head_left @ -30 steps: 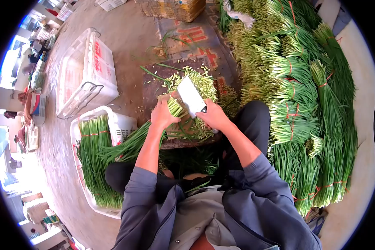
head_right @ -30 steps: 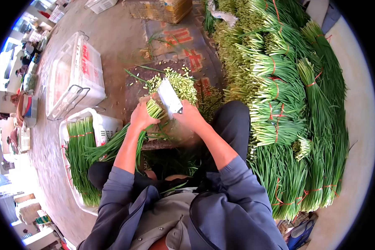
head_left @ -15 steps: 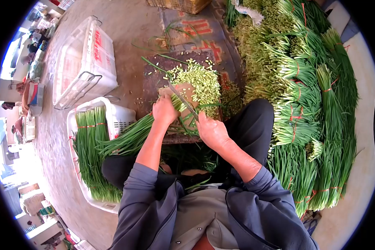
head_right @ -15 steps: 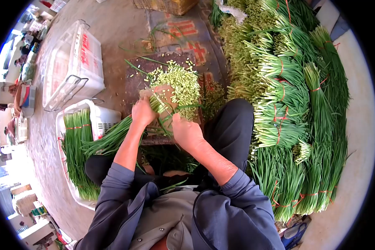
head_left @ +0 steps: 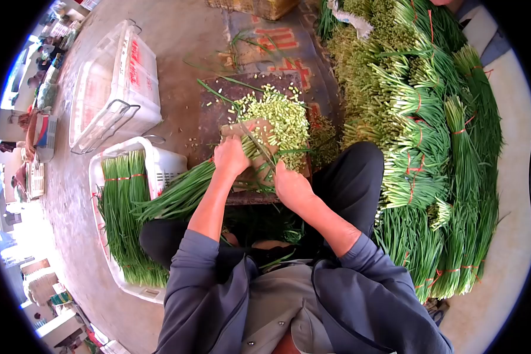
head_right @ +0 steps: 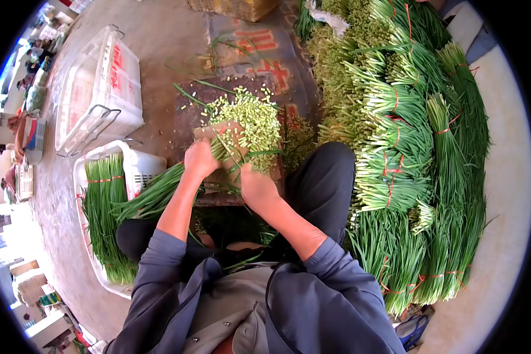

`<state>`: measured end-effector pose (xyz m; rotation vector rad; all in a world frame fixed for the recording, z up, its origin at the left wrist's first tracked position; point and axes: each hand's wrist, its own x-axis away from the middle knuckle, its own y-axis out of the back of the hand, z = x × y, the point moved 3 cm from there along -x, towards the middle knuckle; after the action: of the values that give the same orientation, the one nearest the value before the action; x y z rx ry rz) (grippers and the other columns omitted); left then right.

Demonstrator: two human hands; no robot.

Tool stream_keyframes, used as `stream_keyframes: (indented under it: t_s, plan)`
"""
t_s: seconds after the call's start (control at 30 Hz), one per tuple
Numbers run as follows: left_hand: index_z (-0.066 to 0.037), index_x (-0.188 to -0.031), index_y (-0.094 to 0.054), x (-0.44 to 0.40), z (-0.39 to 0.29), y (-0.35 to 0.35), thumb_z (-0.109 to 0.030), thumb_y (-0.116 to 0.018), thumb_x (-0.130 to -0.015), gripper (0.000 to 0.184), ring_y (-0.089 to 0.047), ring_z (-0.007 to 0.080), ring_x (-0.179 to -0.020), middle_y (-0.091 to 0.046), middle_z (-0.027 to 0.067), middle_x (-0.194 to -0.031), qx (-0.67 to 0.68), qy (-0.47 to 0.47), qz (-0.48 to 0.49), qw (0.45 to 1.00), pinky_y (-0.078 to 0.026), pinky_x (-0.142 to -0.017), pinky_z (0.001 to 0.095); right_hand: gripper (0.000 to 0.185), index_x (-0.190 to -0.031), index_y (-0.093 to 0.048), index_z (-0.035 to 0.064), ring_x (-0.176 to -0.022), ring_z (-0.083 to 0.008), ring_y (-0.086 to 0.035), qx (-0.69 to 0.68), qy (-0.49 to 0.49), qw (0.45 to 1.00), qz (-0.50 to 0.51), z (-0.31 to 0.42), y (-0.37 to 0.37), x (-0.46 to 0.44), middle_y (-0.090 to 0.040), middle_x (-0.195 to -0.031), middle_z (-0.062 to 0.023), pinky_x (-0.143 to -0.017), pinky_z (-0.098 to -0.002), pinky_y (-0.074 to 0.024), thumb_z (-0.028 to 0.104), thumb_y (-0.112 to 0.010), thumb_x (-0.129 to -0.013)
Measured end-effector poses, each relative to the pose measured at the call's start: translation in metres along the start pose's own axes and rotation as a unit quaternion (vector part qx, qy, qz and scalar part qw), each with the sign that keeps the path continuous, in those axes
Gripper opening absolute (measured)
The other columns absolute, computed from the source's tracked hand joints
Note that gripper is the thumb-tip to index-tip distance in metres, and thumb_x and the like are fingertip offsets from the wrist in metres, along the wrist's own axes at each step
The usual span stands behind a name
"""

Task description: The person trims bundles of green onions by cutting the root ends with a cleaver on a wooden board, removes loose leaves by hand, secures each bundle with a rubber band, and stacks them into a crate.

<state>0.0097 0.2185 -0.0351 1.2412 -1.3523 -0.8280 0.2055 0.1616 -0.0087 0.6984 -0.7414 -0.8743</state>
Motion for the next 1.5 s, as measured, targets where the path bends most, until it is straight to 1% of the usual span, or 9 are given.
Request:
stream_keyframes:
  t_s: [0.57, 0.63, 0.77, 0.9, 1.07, 1.1, 1.23, 1.37, 1.5]
  plan:
    - [-0.008, -0.153, -0.034, 0.073, 0.025, 0.018, -0.028, -0.090, -0.061, 0.109, -0.054, 0.0347, -0.128, -0.060, 0.0158, -0.133, 0.063, -0.040, -0.218, 0.973, -0.042, -0.108, 0.0530, 0.058, -0.125, -0.044, -0.0043, -0.102, -0.0433, -0.068, 0.040, -0.109, 0.990, -0.084, -0.050, 0.013, -0.056, -0.068, -0.099, -0.0308, -0.091, -0.0486, -0.0542, 0.038, -0.067, -0.094]
    - [-0.008, -0.150, -0.038, 0.081, 0.054, 0.008, -0.027, -0.089, -0.061, 0.104, -0.058, 0.0361, -0.122, -0.062, 0.0174, -0.128, 0.044, 0.039, -0.064, 0.996, -0.044, -0.105, 0.0527, 0.054, -0.122, -0.051, -0.0031, -0.100, -0.0408, -0.068, 0.133, -0.052, 0.968, -0.204, -0.040, 0.024, -0.042, -0.070, -0.100, -0.0261, -0.088, -0.0473, -0.0542, 0.039, -0.068, -0.093]
    - [-0.007, -0.134, -0.057, 0.115, 0.035, 0.062, -0.025, -0.087, -0.063, 0.079, -0.061, 0.0378, -0.117, -0.065, 0.0181, -0.123, 0.094, -0.059, -0.147, 0.983, -0.048, -0.097, 0.0520, 0.039, -0.100, -0.070, 0.0017, -0.082, -0.0267, -0.071, -0.228, 0.008, 0.972, -0.045, -0.048, 0.065, -0.044, -0.073, -0.090, -0.0142, -0.078, -0.0405, -0.0560, 0.040, -0.065, -0.095]
    - [-0.013, -0.131, -0.062, 0.170, -0.010, 0.156, -0.012, -0.078, -0.066, 0.067, -0.064, 0.0392, -0.104, -0.069, 0.0151, -0.102, 0.149, -0.222, -0.297, 0.917, -0.048, -0.093, 0.0488, 0.077, -0.144, -0.051, 0.0058, -0.111, -0.0261, -0.068, -0.679, -0.013, 0.667, 0.305, -0.003, 0.074, -0.017, -0.065, -0.131, -0.0137, -0.091, -0.0422, -0.0570, 0.068, -0.044, -0.100]
    - [-0.015, -0.142, -0.051, 0.215, -0.019, 0.187, -0.015, -0.065, -0.083, 0.060, -0.049, 0.0304, -0.134, -0.055, 0.0098, -0.134, 0.029, -0.322, -0.427, 0.844, -0.030, -0.118, 0.0537, 0.089, -0.160, -0.030, 0.0157, -0.139, -0.0337, -0.049, -0.704, 0.230, 0.453, 0.496, 0.108, 0.056, -0.001, -0.047, -0.155, -0.0125, -0.113, -0.0524, -0.0446, 0.078, -0.036, -0.096]
    - [-0.015, -0.142, -0.051, 0.222, -0.021, 0.188, -0.017, -0.061, -0.087, 0.055, -0.046, 0.0313, -0.136, -0.052, 0.0106, -0.137, 0.015, -0.299, -0.433, 0.850, -0.030, -0.118, 0.0534, 0.091, -0.159, -0.030, 0.0151, -0.136, -0.0348, -0.052, -0.760, 0.120, 0.557, 0.312, 0.121, 0.062, 0.031, -0.049, -0.153, -0.0132, -0.111, -0.0525, -0.0468, 0.079, -0.038, -0.094]
    - [0.001, -0.140, -0.047, 0.216, 0.036, 0.149, -0.010, -0.070, -0.081, 0.064, -0.049, 0.0413, -0.129, -0.053, 0.0237, -0.133, 0.169, -0.063, -0.374, 0.910, -0.041, -0.105, 0.0488, 0.062, -0.141, -0.056, 0.0044, -0.111, -0.0291, -0.068, -0.665, 0.019, 0.670, 0.328, 0.076, 0.017, -0.007, -0.066, -0.129, -0.0151, -0.096, -0.0466, -0.0555, 0.047, -0.065, -0.097]
    - [0.006, -0.140, -0.050, 0.185, 0.081, 0.036, -0.032, -0.076, -0.091, 0.067, -0.052, 0.0295, -0.133, -0.058, 0.0226, -0.138, 0.711, 0.161, -0.121, 0.674, -0.039, -0.113, 0.0448, 0.050, -0.130, -0.066, 0.0021, -0.106, -0.0209, -0.067, -0.500, 0.031, 0.843, 0.194, 0.070, -0.002, -0.010, -0.071, -0.118, -0.0101, -0.095, -0.0376, -0.0530, 0.034, -0.076, -0.093]
    - [-0.001, -0.130, -0.060, 0.155, 0.056, -0.015, -0.053, -0.071, -0.093, 0.064, -0.066, 0.0291, -0.111, -0.069, 0.0147, -0.121, 0.836, 0.110, 0.096, 0.529, -0.049, -0.104, 0.0457, 0.088, -0.145, -0.046, -0.0014, -0.111, -0.0215, -0.064, -0.377, 0.094, 0.899, 0.203, 0.061, -0.044, -0.011, -0.066, -0.125, -0.0122, -0.102, -0.0362, -0.0491, 0.036, -0.090, -0.078]
